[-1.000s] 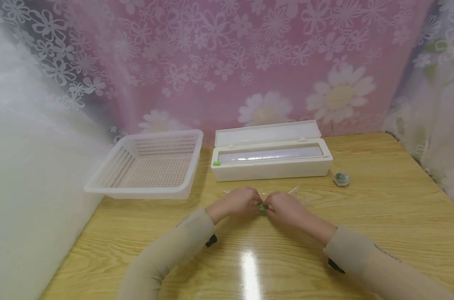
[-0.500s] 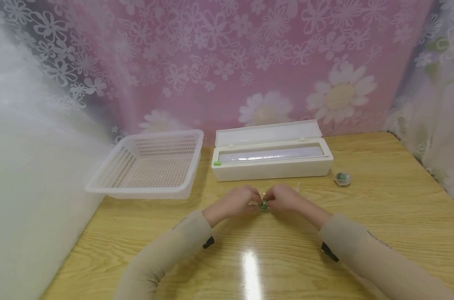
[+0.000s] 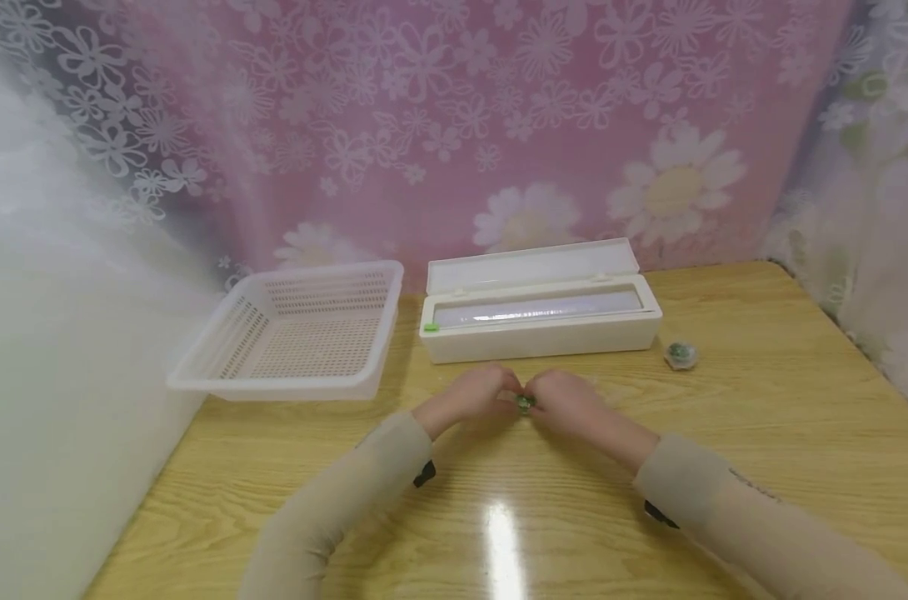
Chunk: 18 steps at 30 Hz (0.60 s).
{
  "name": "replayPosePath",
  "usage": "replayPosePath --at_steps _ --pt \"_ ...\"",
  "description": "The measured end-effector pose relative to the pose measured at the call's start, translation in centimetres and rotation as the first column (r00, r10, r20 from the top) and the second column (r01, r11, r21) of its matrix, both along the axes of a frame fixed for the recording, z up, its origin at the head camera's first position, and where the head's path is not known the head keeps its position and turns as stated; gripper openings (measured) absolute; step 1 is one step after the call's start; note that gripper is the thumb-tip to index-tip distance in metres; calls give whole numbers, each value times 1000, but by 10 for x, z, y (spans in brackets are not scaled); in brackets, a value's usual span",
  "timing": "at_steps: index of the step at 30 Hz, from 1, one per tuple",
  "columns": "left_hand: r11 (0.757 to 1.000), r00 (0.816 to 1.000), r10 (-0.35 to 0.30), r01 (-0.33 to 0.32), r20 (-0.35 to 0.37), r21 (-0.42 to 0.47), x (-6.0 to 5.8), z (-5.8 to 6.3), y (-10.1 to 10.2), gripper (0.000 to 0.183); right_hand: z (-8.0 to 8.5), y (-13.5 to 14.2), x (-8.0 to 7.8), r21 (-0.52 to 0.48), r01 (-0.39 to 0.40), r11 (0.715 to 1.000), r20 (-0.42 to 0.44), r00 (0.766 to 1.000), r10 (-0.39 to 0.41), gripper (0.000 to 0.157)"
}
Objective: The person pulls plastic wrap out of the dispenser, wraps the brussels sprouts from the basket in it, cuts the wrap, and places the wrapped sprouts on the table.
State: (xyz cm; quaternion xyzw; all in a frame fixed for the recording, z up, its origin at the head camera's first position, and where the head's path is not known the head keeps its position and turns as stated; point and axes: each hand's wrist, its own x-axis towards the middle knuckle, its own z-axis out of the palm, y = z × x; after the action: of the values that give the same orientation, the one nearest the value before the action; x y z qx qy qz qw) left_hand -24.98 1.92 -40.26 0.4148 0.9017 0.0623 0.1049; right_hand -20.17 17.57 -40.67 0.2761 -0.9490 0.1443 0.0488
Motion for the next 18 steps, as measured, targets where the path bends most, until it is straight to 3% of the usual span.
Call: replayPosePath --at_steps 3,12,18 --pt "1000 1000 2 -2 1 19 -1 0 -1 24 -2 -1 -3 -14 5 1000 29 1000 -5 5" --pt "1000 994 -23 24 -106 10 1 2 -5 22 -2 4 -26 -79 20 997 208 978 -3 17" --pt "1000 993 -25 26 -118 1 -1 0 -4 27 1 7 -30 -88 33 996 227 974 -12 24"
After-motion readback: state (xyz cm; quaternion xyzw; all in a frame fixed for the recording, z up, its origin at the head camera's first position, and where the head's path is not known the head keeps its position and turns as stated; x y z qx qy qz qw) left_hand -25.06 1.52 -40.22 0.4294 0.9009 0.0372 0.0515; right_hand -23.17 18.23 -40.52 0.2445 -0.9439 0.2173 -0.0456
